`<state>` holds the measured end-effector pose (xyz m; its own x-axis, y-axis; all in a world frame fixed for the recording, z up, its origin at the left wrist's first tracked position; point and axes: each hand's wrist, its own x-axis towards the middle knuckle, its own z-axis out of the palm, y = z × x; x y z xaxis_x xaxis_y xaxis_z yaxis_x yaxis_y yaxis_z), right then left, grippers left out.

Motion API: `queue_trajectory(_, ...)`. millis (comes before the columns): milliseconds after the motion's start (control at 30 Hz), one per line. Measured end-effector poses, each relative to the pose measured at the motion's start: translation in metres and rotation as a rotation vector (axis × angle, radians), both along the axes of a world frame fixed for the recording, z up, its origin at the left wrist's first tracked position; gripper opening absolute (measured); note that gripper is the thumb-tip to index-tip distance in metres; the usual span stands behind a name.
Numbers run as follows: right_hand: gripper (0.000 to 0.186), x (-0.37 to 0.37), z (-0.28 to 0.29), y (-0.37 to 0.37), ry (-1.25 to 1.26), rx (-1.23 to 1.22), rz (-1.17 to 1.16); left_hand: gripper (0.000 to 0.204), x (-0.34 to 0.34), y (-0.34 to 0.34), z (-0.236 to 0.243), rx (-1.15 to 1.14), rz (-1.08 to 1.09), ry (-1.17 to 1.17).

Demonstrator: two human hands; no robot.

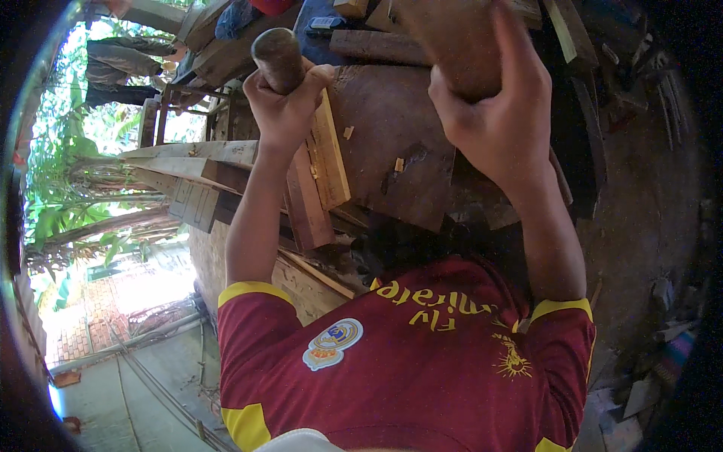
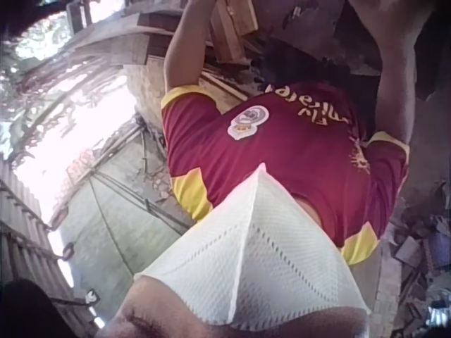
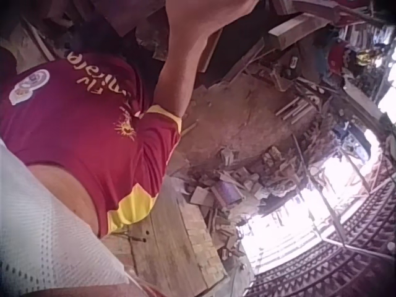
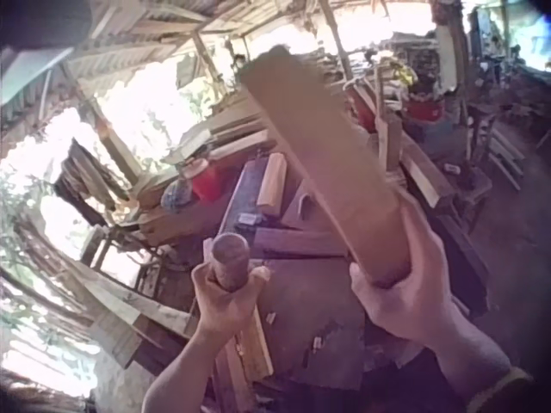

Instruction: The person uses a chisel and a wooden mallet to carve a piece of wood on a workbench. They repeatedly strike the chisel to remove wood shavings and shape the piece, occasionally adjusting the wood's position and clearing debris.

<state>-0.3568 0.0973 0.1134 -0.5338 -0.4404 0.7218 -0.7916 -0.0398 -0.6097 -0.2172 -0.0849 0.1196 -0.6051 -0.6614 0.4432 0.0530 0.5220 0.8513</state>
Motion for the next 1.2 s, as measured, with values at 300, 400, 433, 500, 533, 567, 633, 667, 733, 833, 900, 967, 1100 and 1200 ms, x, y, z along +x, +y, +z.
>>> queue_trajectory(300,0.066,-0.001,-0.030,0.023,-0.128,0.091,-0.062,0.019,-0.017,0.016,-0.003,-0.118,-0.031,-0.138)
queue_trajectory(400,0.067,-0.008,-0.024,0.030,-0.094,0.150,0.066,0.018,-0.020,0.012,-0.012,-0.198,-0.052,-0.203)
queue_trajectory(433,0.067,-0.010,-0.021,0.034,-0.066,0.206,0.118,0.018,-0.021,0.013,-0.011,-0.191,-0.056,-0.221)
queue_trajectory(500,0.068,-0.002,-0.032,0.033,-0.237,0.112,-0.015,0.018,-0.022,0.014,-0.008,-0.177,-0.061,-0.255)
queue_trajectory(533,0.069,0.000,-0.036,0.032,-0.318,0.066,-0.069,0.018,-0.023,0.014,-0.011,-0.201,-0.073,-0.233)
queue_trajectory(567,0.069,0.000,-0.034,0.034,-0.296,0.135,0.007,0.018,-0.025,0.014,-0.015,-0.226,-0.085,-0.211)
queue_trajectory(633,0.070,-0.001,-0.030,0.040,-0.253,0.271,0.158,0.018,-0.026,0.015,-0.017,-0.246,-0.111,-0.215)
queue_trajectory(667,0.068,0.000,-0.032,0.039,-0.262,0.218,0.096,0.018,-0.025,0.016,-0.016,-0.242,-0.127,-0.240)
queue_trajectory(733,0.065,0.002,-0.043,0.036,-0.273,0.111,-0.031,0.018,-0.027,0.018,-0.016,-0.241,-0.141,-0.271)
queue_trajectory(833,0.070,0.002,-0.056,0.042,-0.215,0.156,-0.004,0.017,-0.030,0.018,-0.017,-0.236,-0.134,-0.285)
queue_trajectory(900,0.071,-0.003,-0.054,0.047,-0.186,0.192,0.002,0.017,-0.028,0.017,-0.019,-0.211,-0.126,-0.289)
queue_trajectory(967,0.073,-0.002,-0.052,0.049,-0.273,0.129,-0.064,0.017,-0.028,0.017,-0.017,-0.258,-0.122,-0.273)
queue_trajectory(1100,0.076,0.017,-0.060,0.040,-0.612,-0.270,-0.277,0.018,-0.033,0.019,-0.019,-0.247,-0.146,-0.302)
queue_trajectory(1200,0.073,0.020,-0.055,0.054,-0.206,0.115,-0.235,0.019,-0.036,0.021,-0.016,-0.262,-0.138,-0.321)
